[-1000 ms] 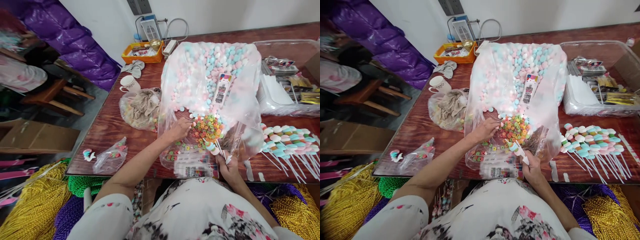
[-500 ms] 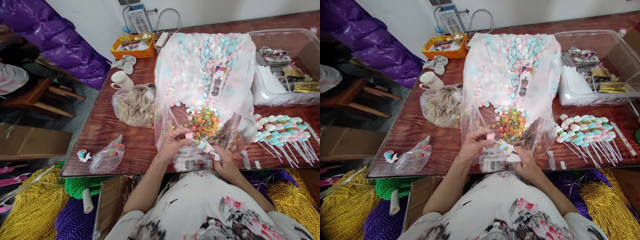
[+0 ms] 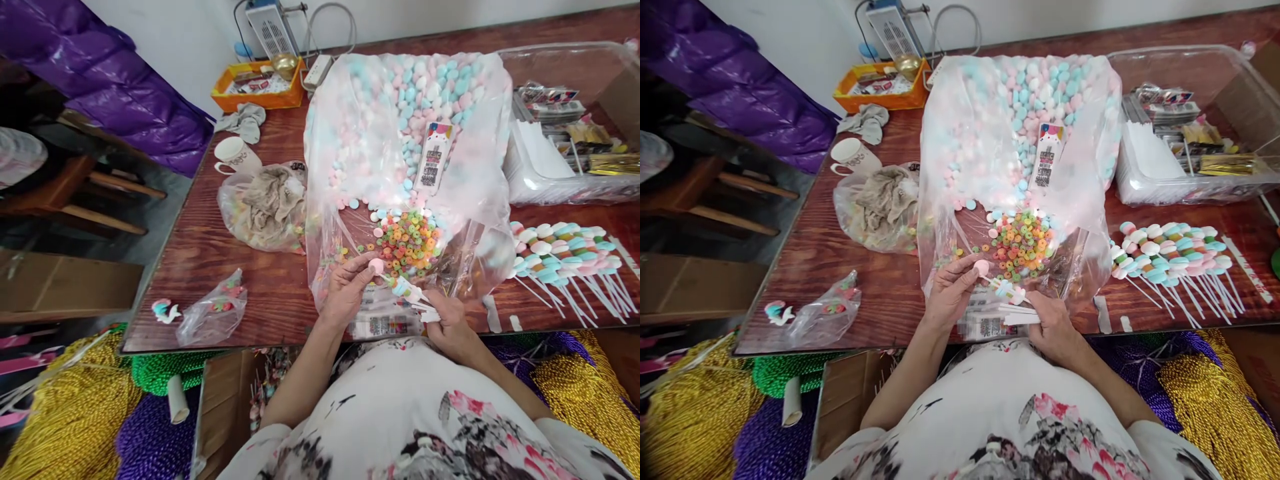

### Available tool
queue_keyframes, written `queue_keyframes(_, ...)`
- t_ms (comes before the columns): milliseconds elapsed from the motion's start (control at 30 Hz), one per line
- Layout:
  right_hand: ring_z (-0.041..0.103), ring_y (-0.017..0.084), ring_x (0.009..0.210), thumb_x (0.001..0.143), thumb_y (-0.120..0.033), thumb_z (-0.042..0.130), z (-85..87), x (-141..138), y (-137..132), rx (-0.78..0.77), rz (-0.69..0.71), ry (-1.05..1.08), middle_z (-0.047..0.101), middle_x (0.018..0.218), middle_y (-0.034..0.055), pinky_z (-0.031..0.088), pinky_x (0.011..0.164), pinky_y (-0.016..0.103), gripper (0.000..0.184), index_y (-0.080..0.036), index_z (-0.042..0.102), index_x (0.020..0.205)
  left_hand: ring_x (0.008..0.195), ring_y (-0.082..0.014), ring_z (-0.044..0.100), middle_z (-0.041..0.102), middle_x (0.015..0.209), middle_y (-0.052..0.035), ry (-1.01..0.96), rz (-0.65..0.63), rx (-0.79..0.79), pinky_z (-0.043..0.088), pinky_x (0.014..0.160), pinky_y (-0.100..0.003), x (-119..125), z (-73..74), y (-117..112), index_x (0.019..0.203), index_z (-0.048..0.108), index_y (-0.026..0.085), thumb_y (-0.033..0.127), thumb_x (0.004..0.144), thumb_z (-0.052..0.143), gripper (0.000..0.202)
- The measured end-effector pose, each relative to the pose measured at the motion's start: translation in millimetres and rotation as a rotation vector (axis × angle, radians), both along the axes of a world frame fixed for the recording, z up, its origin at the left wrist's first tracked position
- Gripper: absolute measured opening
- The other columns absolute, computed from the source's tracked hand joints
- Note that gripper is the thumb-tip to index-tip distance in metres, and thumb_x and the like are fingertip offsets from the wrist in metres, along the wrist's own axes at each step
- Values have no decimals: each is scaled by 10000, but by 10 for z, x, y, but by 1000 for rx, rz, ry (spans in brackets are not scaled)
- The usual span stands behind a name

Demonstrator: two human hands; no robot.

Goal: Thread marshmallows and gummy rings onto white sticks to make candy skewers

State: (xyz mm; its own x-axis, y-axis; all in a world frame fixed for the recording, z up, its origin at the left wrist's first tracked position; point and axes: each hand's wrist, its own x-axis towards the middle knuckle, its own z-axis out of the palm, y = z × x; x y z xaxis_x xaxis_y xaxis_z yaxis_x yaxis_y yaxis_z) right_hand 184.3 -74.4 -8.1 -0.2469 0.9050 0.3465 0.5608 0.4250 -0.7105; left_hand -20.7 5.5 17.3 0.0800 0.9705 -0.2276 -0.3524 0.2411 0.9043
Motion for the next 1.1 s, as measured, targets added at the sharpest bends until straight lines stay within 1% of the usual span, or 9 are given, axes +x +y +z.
queue_keyframes(167, 554, 155, 592, 677, -10, 406, 13, -16, 38, -39, -12, -10, 608, 729, 4, 399, 578, 255, 403, -175, 569, 1007, 753, -146, 689, 779, 904, -51, -18, 22, 26, 574, 632, -238, 43, -15, -48, 949, 790, 213, 299, 664, 857, 306)
queue_keyframes(267, 532, 152, 560, 685, -10, 409, 5, -20, 43, -78, -30, -21, 591, 695, -8, 380, 565, 255, 380, -174, 568, 989, 796, -157, 695, 772, 975, -53, 54, 18, 81, 587, 673, -264, 40, -70, -67, 989, 781, 225, 283, 692, 841, 308)
queue_keyframes(333, 530, 155, 563, 685, -13, 417, -5, -20, 42, -92, -34, -38, 589, 692, -8, 374, 570, 258, 366, -176, 566, 978, 907, -178, 701, 756, 1060, -50, 137, 28, 198, 596, 741, -280, 28, -114, -69, 1005, 776, 244, 248, 708, 831, 302)
queue_keyframes(400, 528, 159, 569, 679, -13, 424, -15, -21, 40, -98, -34, -52, 582, 689, -7, 370, 576, 260, 359, -178, 565, 964, 988, -186, 697, 749, 1078, -42, 260, 71, 382, 597, 811, -298, 10, -149, -65, 992, 775, 258, 205, 724, 817, 276)
queue_keyframes(500, 516, 154, 567, 689, -9, 427, -21, -24, 40, -111, -27, -26, 563, 685, -11, 365, 576, 257, 343, -181, 565, 952, 918, -164, 722, 767, 1001, -30, 494, 140, 669, 601, 841, -314, -14, -170, -64, 977, 770, 259, 140, 761, 778, 247)
queue_keyframes(600, 500, 139, 566, 744, -13, 426, -15, -43, 42, -123, -27, 69, 533, 688, -17, 361, 569, 248, 283, -191, 555, 923, 901, -164, 739, 775, 1003, -33, 632, 127, 824, 609, 840, -318, -18, -167, -85, 1000, 761, 257, 86, 795, 731, 268)
queue_keyframes(733, 493, 133, 593, 833, -48, 436, -20, -133, 39, -110, -35, 197, 521, 701, -16, 379, 584, 245, 210, -203, 553, 913, 900, -164, 743, 779, 983, -28, 604, 156, 828, 616, 819, -311, 15, -158, -95, 1001, 757, 258, 67, 807, 714, 275)
queue_keyframes(867, 525, 150, 652, 893, -84, 435, -71, -247, 42, -125, 51, 262, 555, 728, 0, 423, 625, 258, 213, -205, 569, 1006, 872, -153, 740, 783, 947, -13, 567, 242, 780, 613, 809, -302, 26, -143, -34, 976, 762, 260, 80, 785, 746, 264)
queue_keyframes(1100, 470, 136, 609, 924, -121, 465, -98, -335, 88, -164, 8, 277, 500, 672, -17, 397, 606, 263, 158, -210, 556, 831, 890, -164, 741, 781, 982, -25, 536, 165, 796, 615, 809, -308, 20, -118, -52, 999, 765, 271, 89, 822, 709, 260)
